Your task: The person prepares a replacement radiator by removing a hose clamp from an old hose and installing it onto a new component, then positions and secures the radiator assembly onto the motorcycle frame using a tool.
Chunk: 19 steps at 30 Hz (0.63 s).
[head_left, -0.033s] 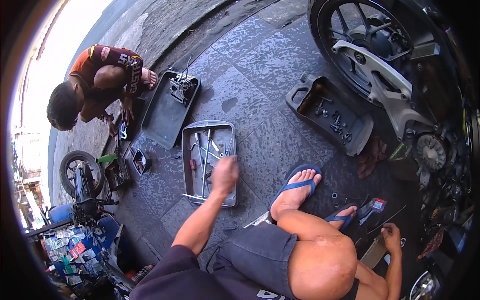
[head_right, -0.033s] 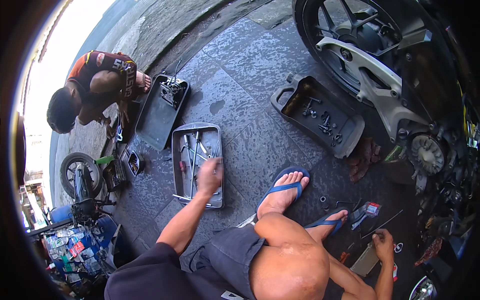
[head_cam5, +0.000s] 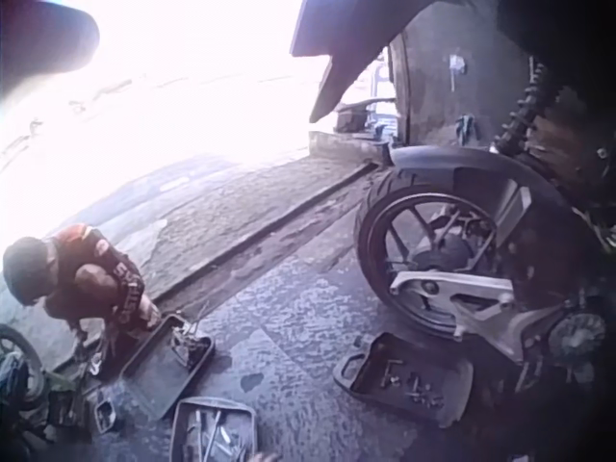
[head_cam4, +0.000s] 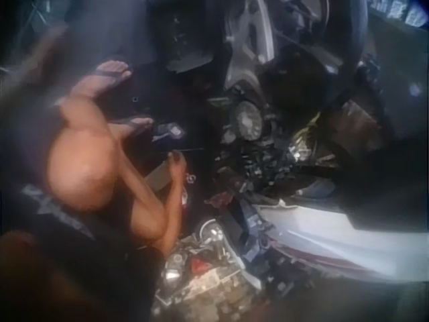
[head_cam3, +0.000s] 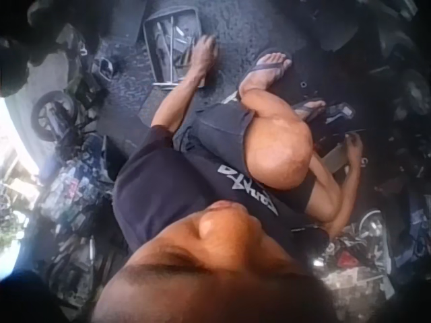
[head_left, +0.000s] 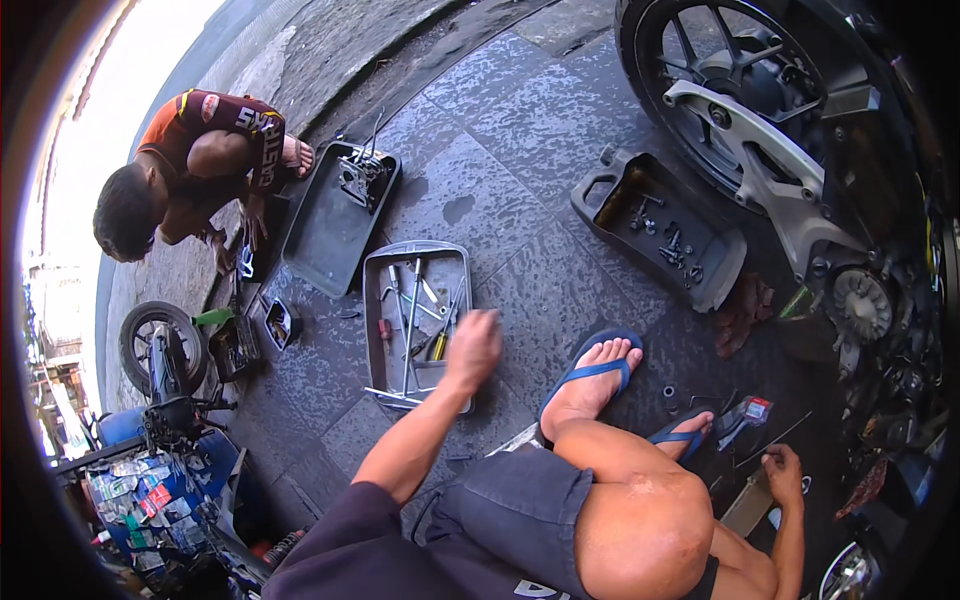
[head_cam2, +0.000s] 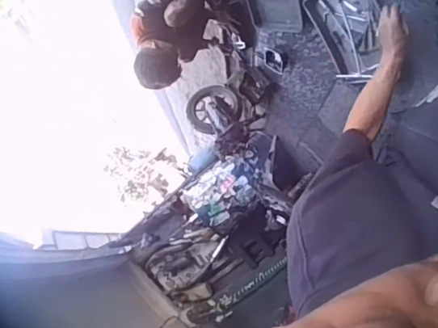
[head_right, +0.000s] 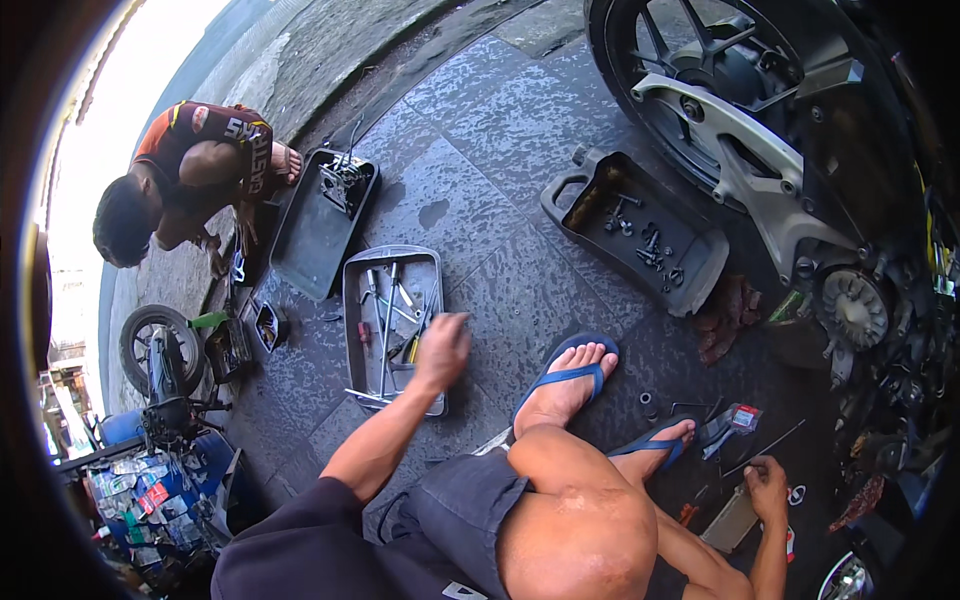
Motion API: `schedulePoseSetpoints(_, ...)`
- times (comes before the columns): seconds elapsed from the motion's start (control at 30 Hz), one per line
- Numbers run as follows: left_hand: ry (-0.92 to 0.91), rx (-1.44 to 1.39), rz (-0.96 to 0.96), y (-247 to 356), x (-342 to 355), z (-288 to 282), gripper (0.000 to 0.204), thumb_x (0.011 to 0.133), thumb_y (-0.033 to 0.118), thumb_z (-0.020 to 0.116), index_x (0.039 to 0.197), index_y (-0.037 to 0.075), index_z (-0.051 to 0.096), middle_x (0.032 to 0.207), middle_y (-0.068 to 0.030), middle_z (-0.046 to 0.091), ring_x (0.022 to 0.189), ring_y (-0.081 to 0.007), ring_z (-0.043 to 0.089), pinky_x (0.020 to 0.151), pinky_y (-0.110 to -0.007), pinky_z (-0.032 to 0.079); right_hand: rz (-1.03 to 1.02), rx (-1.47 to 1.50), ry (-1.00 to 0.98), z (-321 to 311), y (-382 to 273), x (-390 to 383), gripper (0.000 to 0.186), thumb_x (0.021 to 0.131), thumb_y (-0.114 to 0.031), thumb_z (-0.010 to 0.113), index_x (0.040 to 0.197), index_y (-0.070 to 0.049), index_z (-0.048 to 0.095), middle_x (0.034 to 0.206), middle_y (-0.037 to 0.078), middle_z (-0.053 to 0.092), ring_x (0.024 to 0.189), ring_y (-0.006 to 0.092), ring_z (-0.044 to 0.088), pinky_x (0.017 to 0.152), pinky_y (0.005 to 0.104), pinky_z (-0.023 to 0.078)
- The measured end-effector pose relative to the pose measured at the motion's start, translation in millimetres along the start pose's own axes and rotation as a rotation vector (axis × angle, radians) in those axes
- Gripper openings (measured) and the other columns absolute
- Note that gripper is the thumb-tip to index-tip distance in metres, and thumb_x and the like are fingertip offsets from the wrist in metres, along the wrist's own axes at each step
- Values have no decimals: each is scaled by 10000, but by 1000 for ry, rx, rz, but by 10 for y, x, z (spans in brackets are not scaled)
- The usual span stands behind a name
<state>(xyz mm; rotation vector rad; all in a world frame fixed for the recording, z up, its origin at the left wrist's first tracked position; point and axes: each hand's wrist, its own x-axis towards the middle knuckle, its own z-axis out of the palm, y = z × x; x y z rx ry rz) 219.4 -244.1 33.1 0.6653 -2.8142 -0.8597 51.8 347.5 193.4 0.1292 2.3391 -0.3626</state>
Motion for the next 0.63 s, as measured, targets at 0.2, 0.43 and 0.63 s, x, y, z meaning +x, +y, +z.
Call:
schedulePoseSetpoints(0.2, -53, 33, -30, 333, 339, 846, 167, 875, 139, 627, 997, 25, 633, 946, -183, 601, 919, -376, 617, 800, -459, 522, 38, 17, 1, -138, -369, -57, 347, 940, -233, 660, 1219, -29, 626, 1087, 139, 684, 975, 255, 644, 862, 374, 507)
schedulePoseSetpoints(0.43, -192, -31, 201, 341, 420, 863, 142, 819, 140, 658, 890, 36, 591, 891, -164, 579, 894, -370, 608, 771, -465, 520, -11, 188, -9, 161, 699, 161, 334, 937, -214, 670, 1213, -30, 627, 1094, 132, 689, 1002, 236, 641, 880, 374, 508)
schedulePoseSetpoints(0.63, -299, 142, 161, 356, 443, 1047, 271, 733, 190, 734, 895, 51, 566, 938, -164, 594, 986, -347, 618, 843, -416, 524, 89, 123, 49, 2, -180, 88, 369, 893, -222, 726, 1203, -41, 640, 1133, 150, 688, 1035, 224, 640, 943, 362, 484)
